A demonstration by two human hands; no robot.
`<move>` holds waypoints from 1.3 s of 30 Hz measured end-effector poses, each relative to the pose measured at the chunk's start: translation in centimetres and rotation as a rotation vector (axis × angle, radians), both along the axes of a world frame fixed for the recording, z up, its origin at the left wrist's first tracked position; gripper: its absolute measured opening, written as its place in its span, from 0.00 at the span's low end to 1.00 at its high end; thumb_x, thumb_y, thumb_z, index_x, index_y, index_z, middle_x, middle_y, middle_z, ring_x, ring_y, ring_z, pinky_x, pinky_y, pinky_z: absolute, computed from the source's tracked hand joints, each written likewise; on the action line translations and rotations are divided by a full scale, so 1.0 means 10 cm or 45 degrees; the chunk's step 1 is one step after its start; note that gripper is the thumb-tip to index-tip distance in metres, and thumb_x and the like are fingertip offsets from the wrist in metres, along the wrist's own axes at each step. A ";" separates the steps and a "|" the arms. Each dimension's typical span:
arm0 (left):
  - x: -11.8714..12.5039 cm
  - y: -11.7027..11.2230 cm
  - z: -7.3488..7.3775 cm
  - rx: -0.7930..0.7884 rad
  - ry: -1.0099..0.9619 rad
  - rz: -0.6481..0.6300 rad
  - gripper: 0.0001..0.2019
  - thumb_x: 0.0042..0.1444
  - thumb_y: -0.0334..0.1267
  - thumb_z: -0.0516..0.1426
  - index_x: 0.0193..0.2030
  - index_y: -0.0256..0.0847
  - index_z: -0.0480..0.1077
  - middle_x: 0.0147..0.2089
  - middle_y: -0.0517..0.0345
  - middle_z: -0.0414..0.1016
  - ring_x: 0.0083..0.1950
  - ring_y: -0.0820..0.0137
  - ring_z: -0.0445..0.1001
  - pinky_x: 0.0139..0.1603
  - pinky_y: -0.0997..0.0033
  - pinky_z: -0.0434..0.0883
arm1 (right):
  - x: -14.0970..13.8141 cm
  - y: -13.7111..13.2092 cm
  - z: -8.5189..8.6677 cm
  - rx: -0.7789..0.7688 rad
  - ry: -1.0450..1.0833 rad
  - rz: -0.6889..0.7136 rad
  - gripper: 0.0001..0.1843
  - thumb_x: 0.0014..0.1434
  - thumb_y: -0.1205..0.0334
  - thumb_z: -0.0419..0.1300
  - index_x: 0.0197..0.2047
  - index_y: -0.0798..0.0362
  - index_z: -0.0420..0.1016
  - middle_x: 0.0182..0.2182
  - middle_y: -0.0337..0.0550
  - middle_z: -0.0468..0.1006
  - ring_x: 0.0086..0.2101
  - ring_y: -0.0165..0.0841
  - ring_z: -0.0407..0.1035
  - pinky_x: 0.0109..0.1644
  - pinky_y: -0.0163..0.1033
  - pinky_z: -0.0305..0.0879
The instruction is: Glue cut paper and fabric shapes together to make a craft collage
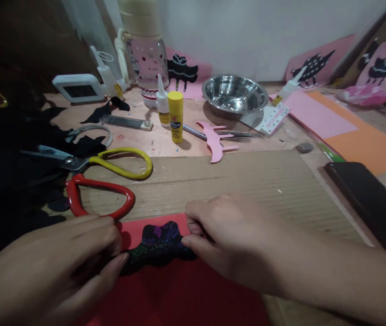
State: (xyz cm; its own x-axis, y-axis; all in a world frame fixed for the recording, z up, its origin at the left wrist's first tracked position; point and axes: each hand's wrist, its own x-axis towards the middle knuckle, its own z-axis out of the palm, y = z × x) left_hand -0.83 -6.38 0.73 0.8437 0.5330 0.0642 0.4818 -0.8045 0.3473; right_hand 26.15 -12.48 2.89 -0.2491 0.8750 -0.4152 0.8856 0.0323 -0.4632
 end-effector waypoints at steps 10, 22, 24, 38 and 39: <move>-0.01 0.01 -0.10 0.007 0.004 -0.010 0.08 0.57 0.32 0.52 0.29 0.47 0.67 0.25 0.63 0.73 0.21 0.68 0.71 0.22 0.69 0.62 | -0.08 0.02 0.11 -0.051 -0.050 -0.020 0.09 0.64 0.58 0.59 0.30 0.48 0.70 0.23 0.33 0.74 0.21 0.29 0.59 0.23 0.35 0.46; -0.09 -0.01 -0.12 0.009 -0.015 -0.052 0.07 0.59 0.32 0.54 0.31 0.47 0.68 0.27 0.64 0.73 0.23 0.70 0.71 0.23 0.71 0.62 | -0.14 0.07 0.25 -0.137 -0.050 -0.023 0.12 0.66 0.57 0.56 0.30 0.48 0.68 0.24 0.35 0.74 0.22 0.29 0.61 0.24 0.35 0.48; -0.06 0.00 -0.13 0.029 -0.015 -0.058 0.08 0.59 0.32 0.53 0.30 0.47 0.67 0.26 0.64 0.72 0.22 0.69 0.71 0.23 0.71 0.62 | -0.13 0.07 0.24 -0.116 -0.059 -0.014 0.11 0.66 0.56 0.56 0.31 0.48 0.68 0.24 0.35 0.74 0.22 0.29 0.61 0.24 0.35 0.47; -0.10 0.01 -0.14 0.053 -0.014 -0.024 0.08 0.62 0.35 0.53 0.31 0.47 0.68 0.27 0.62 0.72 0.23 0.67 0.72 0.24 0.69 0.63 | -0.12 0.05 0.19 -0.091 -0.044 -0.027 0.11 0.65 0.56 0.56 0.30 0.48 0.69 0.24 0.35 0.74 0.21 0.29 0.60 0.24 0.35 0.47; -0.11 0.01 -0.14 0.061 -0.004 -0.028 0.08 0.62 0.35 0.53 0.31 0.47 0.67 0.26 0.62 0.71 0.23 0.66 0.71 0.24 0.68 0.63 | -0.12 0.05 0.20 -0.103 -0.049 -0.033 0.11 0.65 0.56 0.56 0.30 0.48 0.69 0.24 0.35 0.74 0.21 0.29 0.60 0.23 0.35 0.47</move>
